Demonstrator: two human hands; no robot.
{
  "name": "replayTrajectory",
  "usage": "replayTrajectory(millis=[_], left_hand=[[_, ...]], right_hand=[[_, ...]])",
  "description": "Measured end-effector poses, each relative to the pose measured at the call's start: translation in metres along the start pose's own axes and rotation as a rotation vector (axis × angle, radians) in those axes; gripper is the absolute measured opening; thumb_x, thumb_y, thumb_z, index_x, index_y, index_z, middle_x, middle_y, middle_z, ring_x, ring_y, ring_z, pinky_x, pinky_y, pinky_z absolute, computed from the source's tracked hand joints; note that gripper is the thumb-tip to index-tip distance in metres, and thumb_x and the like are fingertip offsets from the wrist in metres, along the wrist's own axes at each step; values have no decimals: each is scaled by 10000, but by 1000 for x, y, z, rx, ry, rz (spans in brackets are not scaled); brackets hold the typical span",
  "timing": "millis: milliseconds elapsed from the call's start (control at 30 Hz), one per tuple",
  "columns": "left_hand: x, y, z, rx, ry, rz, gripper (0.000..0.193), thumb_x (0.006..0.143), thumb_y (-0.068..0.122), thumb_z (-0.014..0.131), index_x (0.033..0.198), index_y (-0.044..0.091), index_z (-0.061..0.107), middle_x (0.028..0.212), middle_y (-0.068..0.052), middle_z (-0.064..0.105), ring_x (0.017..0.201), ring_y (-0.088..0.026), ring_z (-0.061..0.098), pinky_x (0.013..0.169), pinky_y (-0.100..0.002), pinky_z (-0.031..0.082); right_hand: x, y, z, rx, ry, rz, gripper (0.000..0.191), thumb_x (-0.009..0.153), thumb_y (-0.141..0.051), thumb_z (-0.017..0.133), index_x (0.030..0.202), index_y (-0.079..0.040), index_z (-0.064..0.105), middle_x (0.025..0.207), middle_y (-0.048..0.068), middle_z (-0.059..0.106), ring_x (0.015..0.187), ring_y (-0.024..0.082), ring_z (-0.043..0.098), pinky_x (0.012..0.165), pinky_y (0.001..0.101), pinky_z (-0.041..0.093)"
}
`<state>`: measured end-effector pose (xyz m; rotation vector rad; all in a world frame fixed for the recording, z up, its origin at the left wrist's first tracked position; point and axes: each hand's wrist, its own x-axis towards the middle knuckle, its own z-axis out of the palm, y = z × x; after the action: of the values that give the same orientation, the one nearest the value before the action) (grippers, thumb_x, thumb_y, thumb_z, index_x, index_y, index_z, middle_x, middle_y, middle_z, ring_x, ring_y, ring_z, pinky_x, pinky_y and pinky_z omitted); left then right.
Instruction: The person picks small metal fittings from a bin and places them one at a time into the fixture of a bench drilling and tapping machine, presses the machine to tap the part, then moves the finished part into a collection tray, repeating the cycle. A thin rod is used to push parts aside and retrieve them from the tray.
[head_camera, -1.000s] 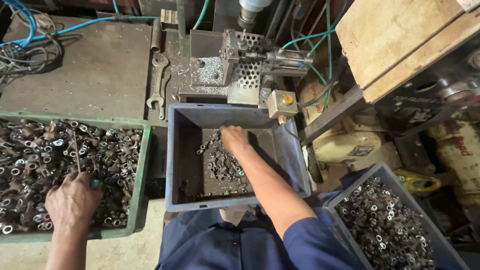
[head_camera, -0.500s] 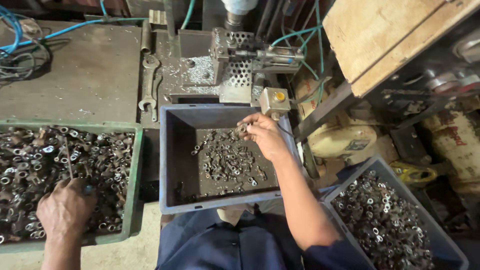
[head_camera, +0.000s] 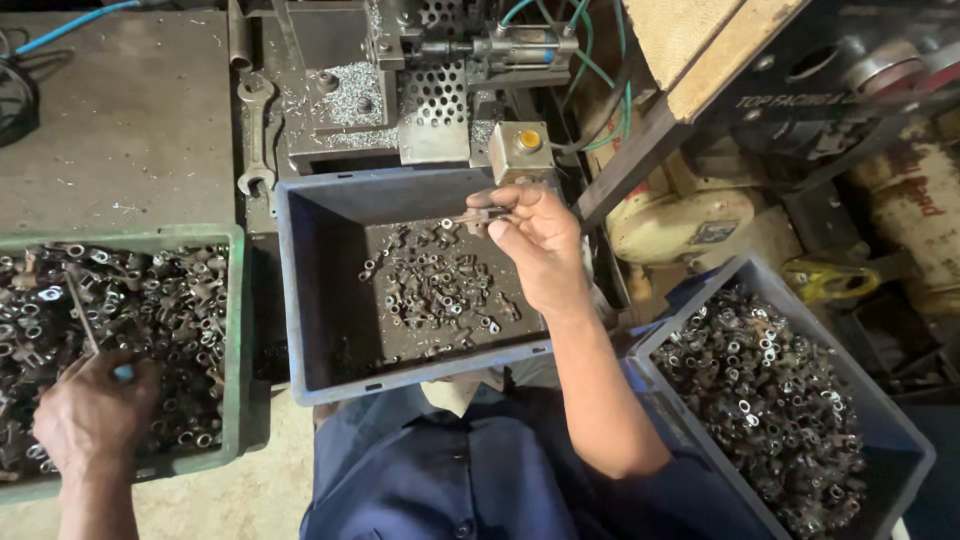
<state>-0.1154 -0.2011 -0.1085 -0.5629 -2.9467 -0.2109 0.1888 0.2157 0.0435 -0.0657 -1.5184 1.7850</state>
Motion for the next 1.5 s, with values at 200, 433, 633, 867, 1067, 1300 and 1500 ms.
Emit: replayTrajectory(millis=[200,433,633,867,1067,1300,1500], left_hand=[[-14,9,-11,-342,81,-85,279,960,317,740,1131,111,815,941,-155,770,830,-287,721,836,-401,564],[-46,63,-44,-1162,134,-244,185,989,65,765,1145,-34,757,970,-119,739,842,-118,654,743,-209,494],[-53,116,-78,-1532,51,-96,148,995,11,736,1142,4,743,1025,-86,747,854,-93,672,768,-185,521],[-61,189,-113,-1400,-199,-18,207,904,66,735,1107,42,769,912,-12,721,771,-53,615,672,-190,476],[-61,255,-115,-1597,-491,116,179,875,93,728,1032,17,770,848,8,731,718,-46,598,634,-215,472],[-62,279,-93,-1738,-596,57,179,930,144,733,986,-26,732,818,1,703,718,-57,594,647,-242,484],[-68,261,-79,-1010,-164,331,329,888,225,745,1142,18,721,1010,-157,770,940,-217,738,807,-329,557]], right_hand=[[-1,-3,0,53,-5,-35,280,1025,96,578,1283,-12,593,1231,164,706,1067,208,699,1028,379,568],[-4,-5,0,-38,11,-35,292,1023,84,587,1301,-6,579,1276,170,689,1143,204,683,1050,377,560],[-5,-16,6,-64,-30,-95,298,1036,89,573,1321,2,580,1292,160,687,1123,196,679,1051,372,553],[-4,-32,22,-658,-112,-238,386,935,71,592,1308,-24,620,1408,158,644,1341,267,618,1167,384,487],[-25,-28,67,-994,-363,-298,428,866,-57,752,1286,-44,670,1380,138,646,1247,310,648,1065,405,525],[-37,-4,56,-999,-359,-249,422,853,-90,776,1257,-29,668,1198,134,709,1064,314,700,916,416,569],[-61,44,13,-530,-139,174,315,869,-105,793,1145,-25,664,1014,73,744,898,152,721,794,304,593]])
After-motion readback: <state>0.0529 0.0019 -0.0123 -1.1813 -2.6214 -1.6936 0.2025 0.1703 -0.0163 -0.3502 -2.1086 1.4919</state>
